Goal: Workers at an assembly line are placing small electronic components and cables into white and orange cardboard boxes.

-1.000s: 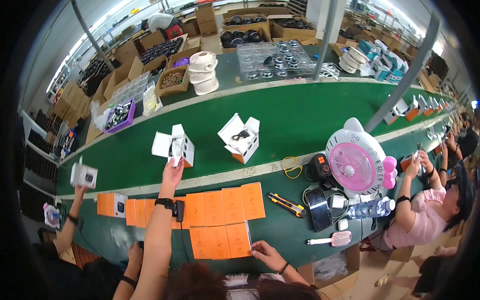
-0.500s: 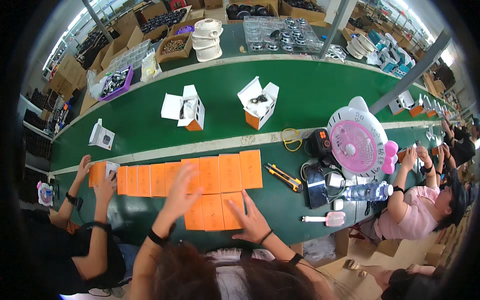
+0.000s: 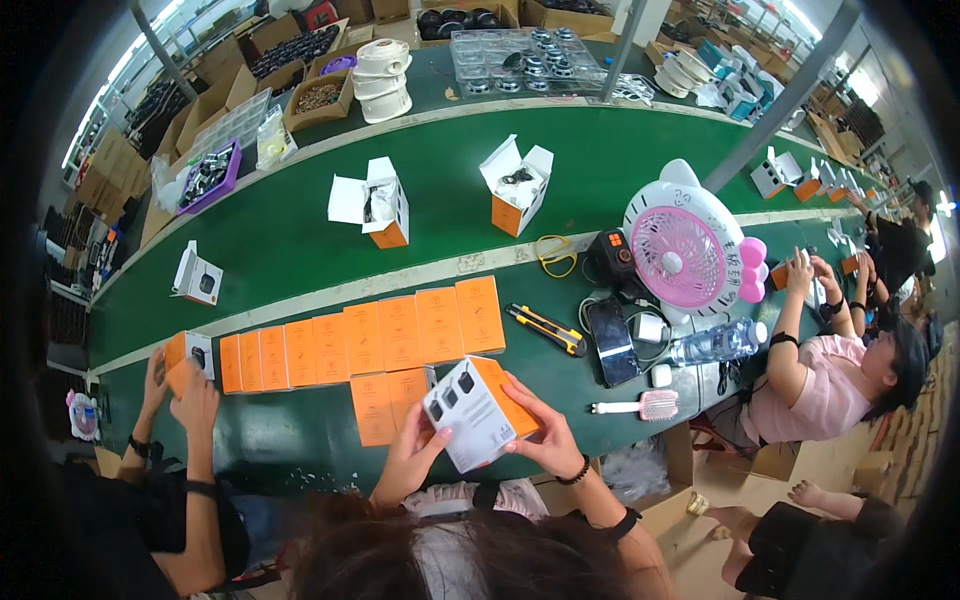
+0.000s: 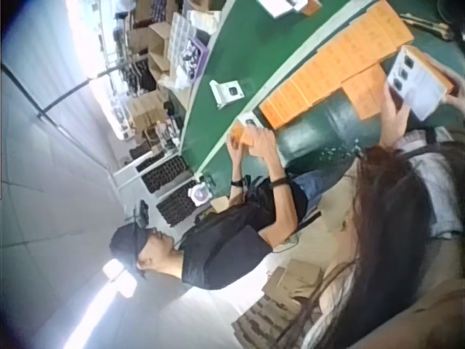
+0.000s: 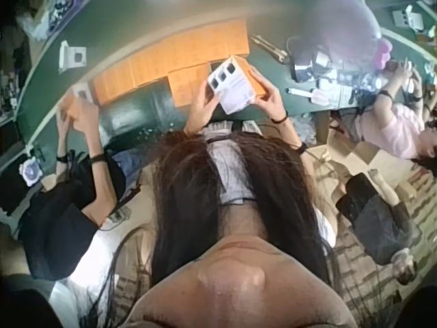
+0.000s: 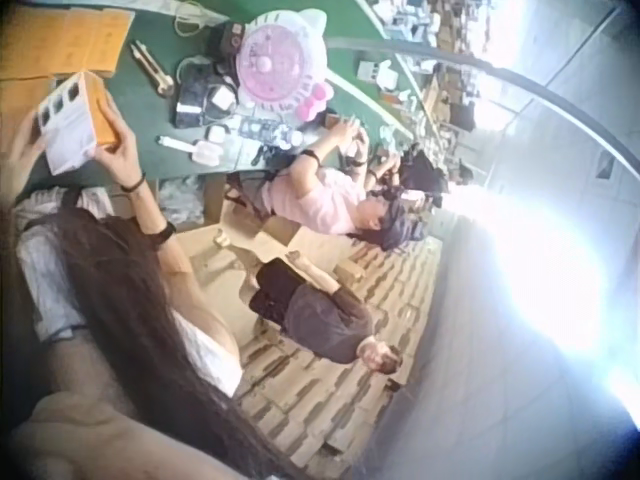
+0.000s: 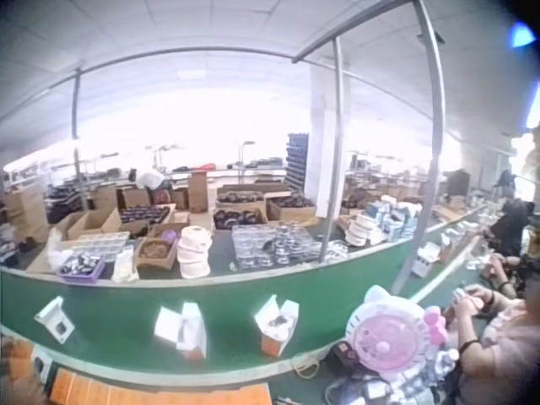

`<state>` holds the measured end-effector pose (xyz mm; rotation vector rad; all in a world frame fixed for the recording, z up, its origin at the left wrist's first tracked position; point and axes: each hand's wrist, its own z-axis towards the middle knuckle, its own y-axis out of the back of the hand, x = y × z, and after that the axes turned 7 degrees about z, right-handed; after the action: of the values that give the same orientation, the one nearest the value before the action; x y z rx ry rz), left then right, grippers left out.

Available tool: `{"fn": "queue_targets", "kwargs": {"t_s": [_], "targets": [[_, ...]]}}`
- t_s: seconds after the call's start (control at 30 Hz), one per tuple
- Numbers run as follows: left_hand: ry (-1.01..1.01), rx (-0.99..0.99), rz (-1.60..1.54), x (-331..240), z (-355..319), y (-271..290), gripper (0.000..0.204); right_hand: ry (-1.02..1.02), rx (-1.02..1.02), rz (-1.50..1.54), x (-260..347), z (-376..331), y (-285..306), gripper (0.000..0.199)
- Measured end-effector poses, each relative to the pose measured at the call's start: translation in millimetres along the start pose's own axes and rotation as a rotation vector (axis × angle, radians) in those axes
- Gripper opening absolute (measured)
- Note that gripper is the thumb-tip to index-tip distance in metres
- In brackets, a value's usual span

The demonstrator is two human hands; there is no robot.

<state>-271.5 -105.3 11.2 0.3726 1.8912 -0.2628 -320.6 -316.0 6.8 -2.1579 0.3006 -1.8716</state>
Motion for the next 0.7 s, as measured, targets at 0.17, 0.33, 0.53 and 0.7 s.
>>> {"fn": "queue_targets", "kwargs": {"t_s": [0.17,0.33,0.53,0.7], "targets": [[0.203,0.195,-0.559,-14,8,23,0.067,0.242,0.142,0.085,25,14,-26,0.083],[-0.231,0.258,0.028,-23,38,67,0.078,0.271,0.167,-0.533,33,59,-44,0.097],[-0.269,0.138,0.091,9,45,92,0.066,0.422,0.206,-1.024,35,94,-76,0.067],[-0.298,0.153,0.178,20,42,106,0.070,0.425,0.284,-1.073,49,114,-79,0.043]]}}
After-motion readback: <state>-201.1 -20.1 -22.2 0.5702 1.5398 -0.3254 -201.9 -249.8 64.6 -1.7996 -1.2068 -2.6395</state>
